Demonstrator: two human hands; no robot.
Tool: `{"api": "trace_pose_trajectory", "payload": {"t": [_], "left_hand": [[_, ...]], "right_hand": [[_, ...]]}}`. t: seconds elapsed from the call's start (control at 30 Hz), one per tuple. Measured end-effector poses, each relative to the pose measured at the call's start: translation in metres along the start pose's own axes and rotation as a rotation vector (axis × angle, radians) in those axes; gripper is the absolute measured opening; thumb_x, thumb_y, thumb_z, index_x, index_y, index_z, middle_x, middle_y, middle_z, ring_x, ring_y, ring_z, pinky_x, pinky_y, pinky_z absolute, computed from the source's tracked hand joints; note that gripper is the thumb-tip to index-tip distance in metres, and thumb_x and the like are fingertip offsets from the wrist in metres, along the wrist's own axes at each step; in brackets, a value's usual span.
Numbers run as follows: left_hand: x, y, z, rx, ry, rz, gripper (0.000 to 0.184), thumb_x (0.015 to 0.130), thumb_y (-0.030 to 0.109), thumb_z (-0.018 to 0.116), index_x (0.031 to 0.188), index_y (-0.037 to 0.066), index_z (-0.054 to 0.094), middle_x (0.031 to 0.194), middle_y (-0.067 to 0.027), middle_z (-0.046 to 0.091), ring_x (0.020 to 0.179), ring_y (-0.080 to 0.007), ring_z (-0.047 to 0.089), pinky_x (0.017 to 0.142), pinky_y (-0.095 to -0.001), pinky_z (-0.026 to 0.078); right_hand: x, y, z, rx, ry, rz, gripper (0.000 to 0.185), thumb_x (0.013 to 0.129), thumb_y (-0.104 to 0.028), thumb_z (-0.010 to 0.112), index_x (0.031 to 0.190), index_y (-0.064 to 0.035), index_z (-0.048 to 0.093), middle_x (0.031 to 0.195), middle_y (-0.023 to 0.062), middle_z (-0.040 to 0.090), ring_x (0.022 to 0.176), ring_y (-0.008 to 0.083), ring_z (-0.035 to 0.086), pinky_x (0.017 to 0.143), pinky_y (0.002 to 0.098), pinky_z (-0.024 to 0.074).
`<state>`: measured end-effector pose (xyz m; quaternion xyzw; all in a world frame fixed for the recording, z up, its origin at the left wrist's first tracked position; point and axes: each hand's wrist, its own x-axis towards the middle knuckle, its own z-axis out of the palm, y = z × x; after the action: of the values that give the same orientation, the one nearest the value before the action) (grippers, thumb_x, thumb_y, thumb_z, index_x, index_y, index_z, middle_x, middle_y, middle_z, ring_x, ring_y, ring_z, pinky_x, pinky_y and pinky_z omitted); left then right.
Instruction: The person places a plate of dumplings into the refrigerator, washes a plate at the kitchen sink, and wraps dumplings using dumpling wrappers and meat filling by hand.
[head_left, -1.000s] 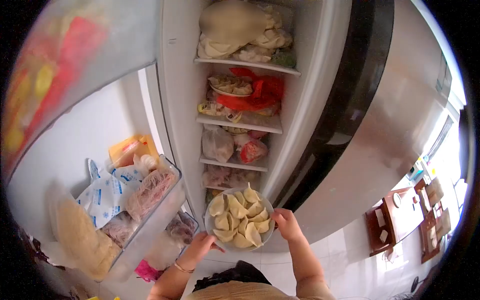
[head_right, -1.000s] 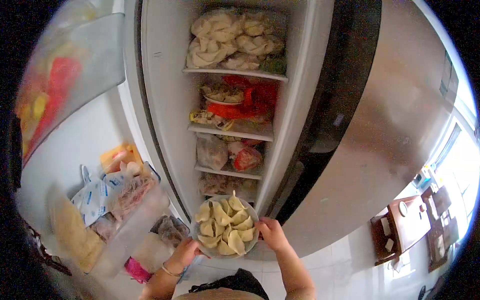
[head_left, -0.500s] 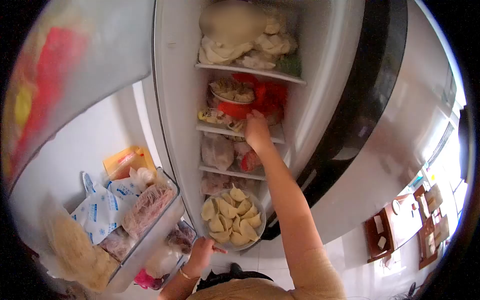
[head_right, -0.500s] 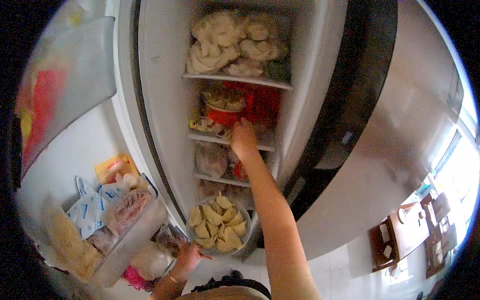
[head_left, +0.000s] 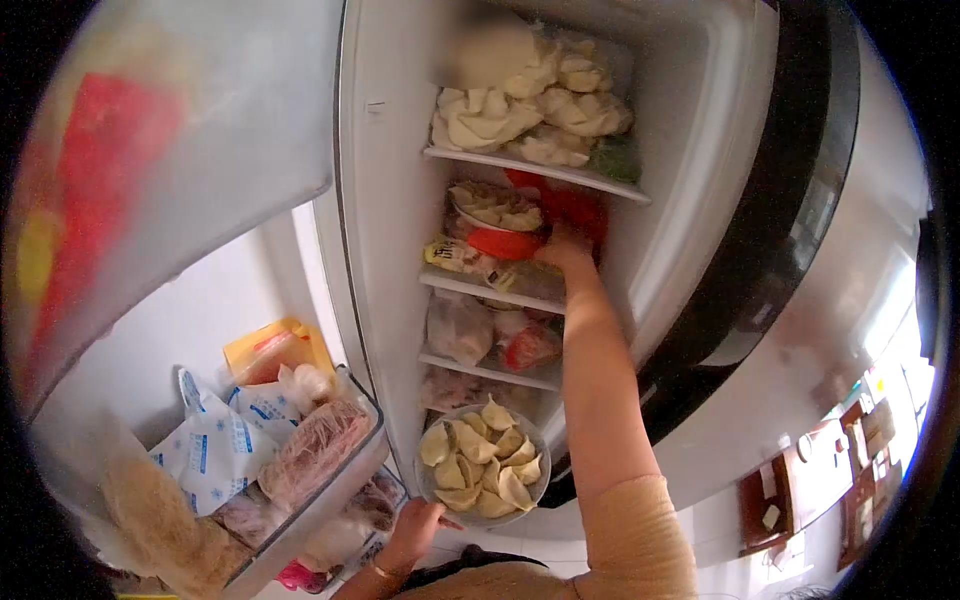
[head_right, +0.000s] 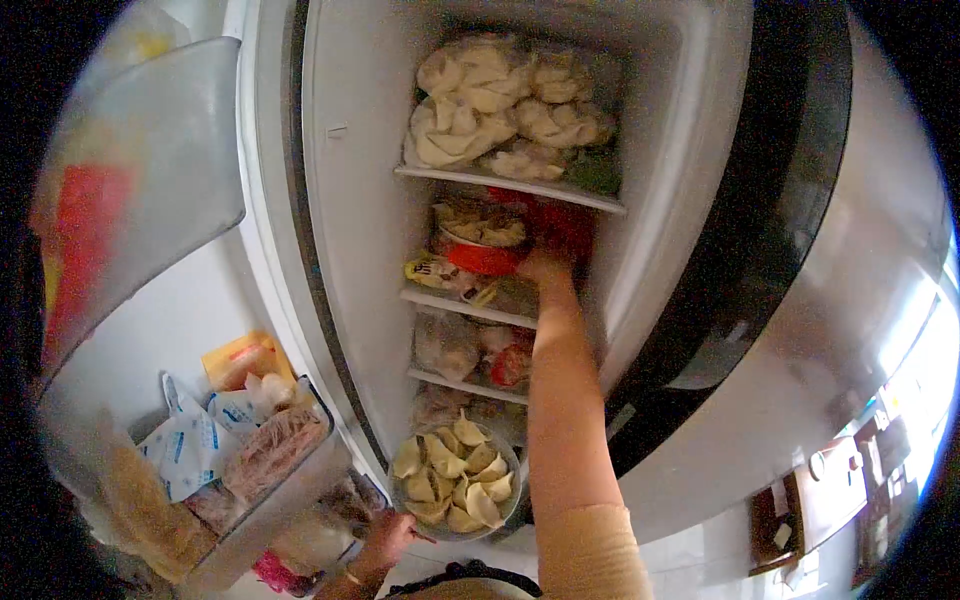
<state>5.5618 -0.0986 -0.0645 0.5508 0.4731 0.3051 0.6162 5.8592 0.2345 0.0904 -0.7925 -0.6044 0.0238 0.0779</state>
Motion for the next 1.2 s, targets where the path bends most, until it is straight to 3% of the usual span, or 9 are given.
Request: {"api": "trace_pose_trajectory", "payload": {"t": [0.27, 0.37, 0.57, 0.67, 0.9, 0.97, 1.07, 1.17, 1.2], "left_hand": [[-0.002, -0.004, 0.003, -0.012, 0.019, 0.093, 0.035, 0.085, 0.014, 0.038, 0.107, -0.009, 0.053, 0.105, -0.0144, 0.058, 0.084, -0.0236, 0.06, 0.071, -0.0362, 0.054], [-0.001, 0.005, 0.003, 0.212, 0.035, 0.083, 0.036, 0.086, 0.014, 0.036, 0.108, -0.009, 0.053, 0.103, -0.0156, 0.059, 0.081, -0.0248, 0.062, 0.07, -0.0356, 0.054], [0.005, 0.002, -0.004, 0.359, -0.094, 0.106, 0.036, 0.085, 0.009, 0.032, 0.109, -0.01, 0.05, 0.105, -0.0193, 0.058, 0.079, -0.0283, 0.065, 0.071, -0.0348, 0.053], [0.009, 0.001, 0.002, 0.141, -0.072, 0.048, 0.034, 0.083, 0.007, 0.035, 0.107, -0.012, 0.05, 0.103, -0.02, 0.059, 0.08, -0.0286, 0.065, 0.07, -0.0348, 0.053], [0.015, 0.02, 0.0, 0.634, -0.173, 0.027, 0.024, 0.083, 0.007, 0.042, 0.097, -0.011, 0.051, 0.096, -0.0202, 0.061, 0.08, -0.0312, 0.064, 0.069, -0.0377, 0.052], [0.028, -0.032, -0.003, 0.44, -0.111, 0.209, 0.015, 0.083, 0.006, 0.045, 0.088, -0.007, 0.05, 0.089, -0.0189, 0.062, 0.081, -0.0331, 0.063, 0.066, -0.0386, 0.052], [0.043, -0.086, -0.007, 0.852, -0.062, 0.351, 0.012, 0.083, 0.004, 0.044, 0.087, -0.006, 0.049, 0.085, -0.0192, 0.062, 0.083, -0.031, 0.063, 0.064, -0.0381, 0.052], [0.028, -0.058, 0.004, 0.173, -0.011, 0.39, 0.007, 0.081, 0.0, 0.044, 0.083, -0.006, 0.048, 0.083, -0.0197, 0.061, 0.082, -0.0307, 0.064, 0.062, -0.0376, 0.052], [0.022, -0.037, 0.006, 0.31, -0.021, 0.316, 0.006, 0.08, -0.001, 0.044, 0.081, -0.007, 0.046, 0.082, -0.0207, 0.061, 0.081, -0.0311, 0.064, 0.062, -0.0379, 0.052]], "right_hand": [[0.039, 0.024, 0.028, 0.065, -0.068, 0.062, 0.117, 0.053, -0.055, 0.07, 0.141, -0.0097, 0.007, 0.145, 0.0131, 0.013, 0.133, 0.0293, 0.015, 0.108, 0.0386, 0.0169], [0.047, 0.034, 0.024, 0.182, -0.047, -0.301, 0.117, 0.053, -0.049, 0.073, 0.141, -0.0094, 0.006, 0.143, 0.0152, 0.018, 0.132, 0.0288, 0.02, 0.107, 0.0344, 0.0204], [-0.004, -0.005, -0.063, 0.086, -0.393, -0.156, 0.079, 0.062, -0.034, 0.072, 0.126, -0.0002, 0.041, 0.13, 0.0207, 0.04, 0.121, 0.0303, 0.039, 0.098, 0.039, 0.0345], [0.004, -0.026, -0.06, 0.207, 0.089, -0.064, 0.062, 0.069, -0.028, 0.068, 0.12, 0.0011, 0.048, 0.127, 0.0212, 0.043, 0.118, 0.0308, 0.042, 0.096, 0.0402, 0.0361], [0.065, -0.015, -0.012, 0.443, 0.087, -0.272, 0.051, 0.093, -0.026, 0.034, 0.138, -0.0081, 0.02, 0.145, 0.0132, 0.012, 0.133, 0.0289, 0.015, 0.108, 0.0358, 0.017], [0.076, -0.002, 0.001, 0.609, 0.11, -0.264, 0.05, 0.094, -0.028, 0.028, 0.138, -0.0069, 0.02, 0.145, 0.0133, 0.013, 0.133, 0.028, 0.015, 0.109, 0.0363, 0.0147], [0.086, 0.014, 0.014, 0.672, 0.136, -0.185, 0.053, 0.094, -0.034, 0.025, 0.139, -0.0066, 0.018, 0.145, 0.0126, 0.013, 0.133, 0.0272, 0.014, 0.109, 0.0358, 0.0132], [0.085, 0.03, 0.027, 0.628, 0.142, -0.065, 0.059, 0.093, -0.042, 0.025, 0.139, -0.0069, 0.015, 0.145, 0.0115, 0.014, 0.133, 0.0265, 0.015, 0.109, 0.0346, 0.0127], [0.083, 0.033, 0.029, 0.614, 0.141, -0.023, 0.061, 0.093, -0.045, 0.026, 0.139, -0.007, 0.014, 0.145, 0.0111, 0.014, 0.133, 0.0263, 0.015, 0.109, 0.0342, 0.0125]]}}
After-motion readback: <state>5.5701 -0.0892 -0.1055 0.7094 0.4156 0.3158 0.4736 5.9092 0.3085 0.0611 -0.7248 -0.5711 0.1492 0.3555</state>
